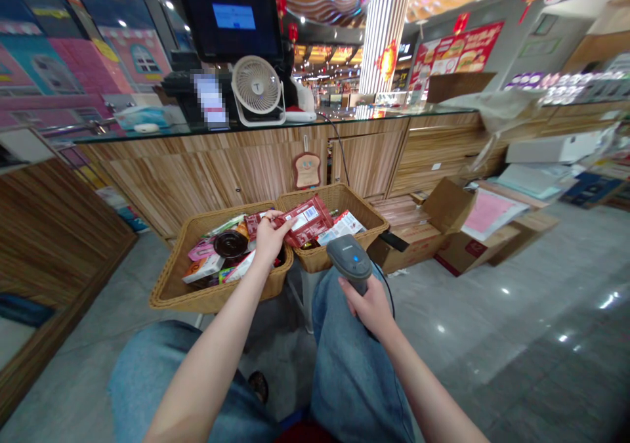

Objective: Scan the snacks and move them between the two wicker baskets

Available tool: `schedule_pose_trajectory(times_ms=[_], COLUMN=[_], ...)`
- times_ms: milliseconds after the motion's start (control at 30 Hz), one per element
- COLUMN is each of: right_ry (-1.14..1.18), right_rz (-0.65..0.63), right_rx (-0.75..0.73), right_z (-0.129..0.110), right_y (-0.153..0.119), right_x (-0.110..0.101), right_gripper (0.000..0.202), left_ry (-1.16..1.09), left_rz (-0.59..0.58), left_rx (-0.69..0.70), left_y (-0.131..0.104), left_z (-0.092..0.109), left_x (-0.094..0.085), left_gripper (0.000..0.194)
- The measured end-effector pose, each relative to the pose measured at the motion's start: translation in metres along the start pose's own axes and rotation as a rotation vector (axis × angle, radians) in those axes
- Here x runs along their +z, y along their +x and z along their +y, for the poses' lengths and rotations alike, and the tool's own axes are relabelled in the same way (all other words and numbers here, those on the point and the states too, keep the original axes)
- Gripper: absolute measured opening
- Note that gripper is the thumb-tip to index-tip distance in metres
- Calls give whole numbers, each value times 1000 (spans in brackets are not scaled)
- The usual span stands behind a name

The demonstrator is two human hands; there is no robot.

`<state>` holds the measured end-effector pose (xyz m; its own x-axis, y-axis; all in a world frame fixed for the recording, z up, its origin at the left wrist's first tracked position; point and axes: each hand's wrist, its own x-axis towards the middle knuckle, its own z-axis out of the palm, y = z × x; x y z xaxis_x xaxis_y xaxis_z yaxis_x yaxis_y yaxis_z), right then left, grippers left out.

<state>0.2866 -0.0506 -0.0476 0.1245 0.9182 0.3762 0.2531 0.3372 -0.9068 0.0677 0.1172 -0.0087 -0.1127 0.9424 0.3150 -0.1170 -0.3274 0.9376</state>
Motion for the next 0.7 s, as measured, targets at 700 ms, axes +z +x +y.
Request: schedule_pose_trajectory(times_ms=[700], right_ry=[16], right_rz=[32], right_rx=[23], right_z=[2], right_y=[-4], right_x=[0], right_gripper=[36], left_ry=[-63], left_rz=[-10], left_rx=[-37], left_y=[-5], left_z=[4], left_x=[4], left_gripper=[66])
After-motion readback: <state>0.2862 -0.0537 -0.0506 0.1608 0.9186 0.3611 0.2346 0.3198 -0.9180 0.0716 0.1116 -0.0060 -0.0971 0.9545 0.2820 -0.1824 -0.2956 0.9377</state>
